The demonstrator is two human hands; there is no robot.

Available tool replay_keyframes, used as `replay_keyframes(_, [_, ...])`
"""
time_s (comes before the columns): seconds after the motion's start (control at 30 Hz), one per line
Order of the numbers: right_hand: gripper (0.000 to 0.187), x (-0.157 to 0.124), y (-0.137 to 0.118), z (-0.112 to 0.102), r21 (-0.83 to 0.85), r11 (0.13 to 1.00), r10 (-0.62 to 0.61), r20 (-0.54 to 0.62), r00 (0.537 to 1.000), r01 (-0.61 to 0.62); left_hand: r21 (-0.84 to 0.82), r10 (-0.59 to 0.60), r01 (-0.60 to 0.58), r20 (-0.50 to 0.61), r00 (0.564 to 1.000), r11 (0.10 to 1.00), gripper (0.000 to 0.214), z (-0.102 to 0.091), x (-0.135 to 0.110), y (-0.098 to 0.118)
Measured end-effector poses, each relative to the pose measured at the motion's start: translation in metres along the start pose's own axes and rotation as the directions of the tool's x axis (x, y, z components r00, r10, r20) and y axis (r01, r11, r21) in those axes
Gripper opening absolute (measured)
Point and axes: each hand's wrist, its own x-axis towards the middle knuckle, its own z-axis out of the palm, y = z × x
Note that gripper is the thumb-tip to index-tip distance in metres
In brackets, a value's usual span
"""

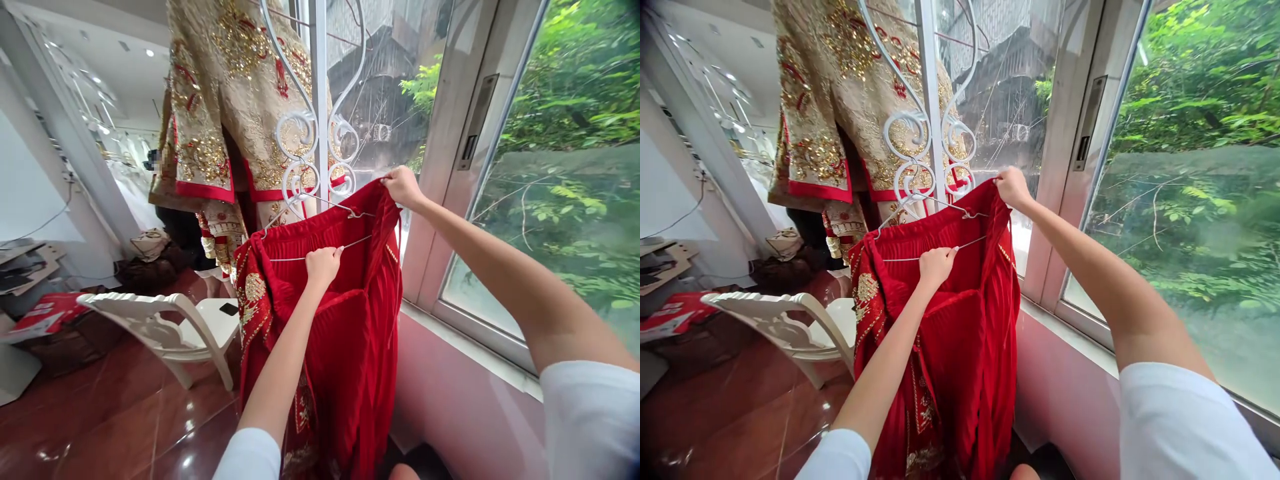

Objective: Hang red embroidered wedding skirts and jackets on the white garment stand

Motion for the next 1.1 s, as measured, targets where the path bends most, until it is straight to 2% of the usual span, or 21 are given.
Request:
replay_keyframes(0.1, [0.024,-0.022,-0.021,0.001,-0.042,0.996,-0.073,-0.023,0.997,0.072,0.030,-0.021,0.021,-0.003,1.000,0.999,0.057,-0.004,0.004,-0.001])
replay_keyframes(0.17, [0.023,-0.056,-0.032,0.011,-0.167,0.971,-0.159,0.087,0.984,0.171,0.041,-0.024,0.024,-0.006,1.000,0.999,0.054,-0.006,0.006,-0.004])
replay_keyframes(0.23, [0.027,-0.092,-0.040,0.026,-0.319,0.895,-0.226,0.281,0.933,0.313,0.040,0.008,-0.008,-0.018,1.000,0.999,0.053,-0.006,0.006,-0.006])
replay_keyframes(0.27, [0.031,-0.105,-0.043,0.033,-0.372,0.857,-0.233,0.338,0.912,0.357,0.037,0.030,-0.029,-0.033,0.999,0.999,0.053,-0.006,0.005,-0.007])
replay_keyframes(0.33, [0.033,-0.115,-0.049,0.044,-0.422,0.817,-0.238,0.373,0.897,0.393,0.034,0.072,-0.069,-0.085,0.994,0.997,0.048,-0.005,0.001,-0.009])
replay_keyframes(0.4, [0.035,-0.104,-0.058,0.051,-0.424,0.821,-0.275,0.292,0.916,0.382,0.032,0.119,-0.115,-0.149,0.982,0.993,0.038,-0.004,-0.005,-0.012])
replay_keyframes(0.47, [0.036,-0.080,-0.070,0.056,-0.383,0.851,-0.326,0.149,0.933,0.359,0.034,0.184,-0.181,-0.234,0.955,0.983,0.029,-0.005,-0.015,-0.020])
replay_keyframes(0.53, [0.033,-0.053,-0.083,0.063,-0.290,0.896,-0.335,0.054,0.940,0.336,0.070,0.173,-0.158,-0.371,0.913,0.985,0.032,-0.008,-0.031,-0.033])
replay_keyframes(0.6, [0.032,-0.033,-0.098,0.074,-0.165,0.945,-0.274,0.068,0.959,0.282,0.109,0.022,0.041,-0.525,0.850,0.993,0.041,-0.013,-0.049,-0.054])
replay_keyframes(0.67, [0.033,-0.022,-0.115,0.086,-0.050,0.977,-0.199,0.104,0.974,0.205,0.103,-0.192,0.313,-0.598,0.778,0.944,0.051,-0.020,-0.066,-0.078])
replay_keyframes(0.7, [0.035,-0.019,-0.123,0.092,-0.006,0.985,-0.172,0.097,0.980,0.173,0.095,-0.285,0.411,-0.581,0.763,0.907,0.053,-0.024,-0.073,-0.090])
replay_keyframes(0.73, [0.037,-0.018,-0.131,0.097,0.032,0.989,-0.147,0.071,0.987,0.145,0.094,-0.357,0.472,-0.531,0.769,0.876,0.051,-0.027,-0.079,-0.102])
replay_keyframes(0.8, [0.045,-0.016,-0.146,0.105,0.091,0.991,-0.099,0.000,0.995,0.099,0.091,-0.435,0.501,-0.381,0.816,0.861,0.040,-0.034,-0.086,-0.122])
replay_keyframes(0.87, [0.051,-0.015,-0.155,0.110,0.118,0.991,-0.051,-0.048,0.998,0.056,0.019,-0.449,0.469,-0.260,0.855,0.883,0.031,-0.042,-0.086,-0.136])
replay_keyframes(0.97, [0.052,-0.012,-0.159,0.114,0.120,0.992,-0.027,-0.065,0.998,0.034,-0.237,-0.454,0.405,-0.211,0.866,0.883,0.031,-0.059,-0.079,-0.153])
replay_keyframes(1.03, [0.049,-0.009,-0.157,0.114,0.119,0.992,-0.041,-0.052,0.998,0.047,-0.449,-0.486,0.362,-0.200,0.851,0.817,0.033,-0.076,-0.070,-0.162])
replay_keyframes(1.1, [0.046,-0.008,-0.155,0.112,0.121,0.991,-0.057,-0.022,0.998,0.060,-0.636,-0.534,0.315,-0.182,0.826,0.704,0.033,-0.096,-0.059,-0.168])
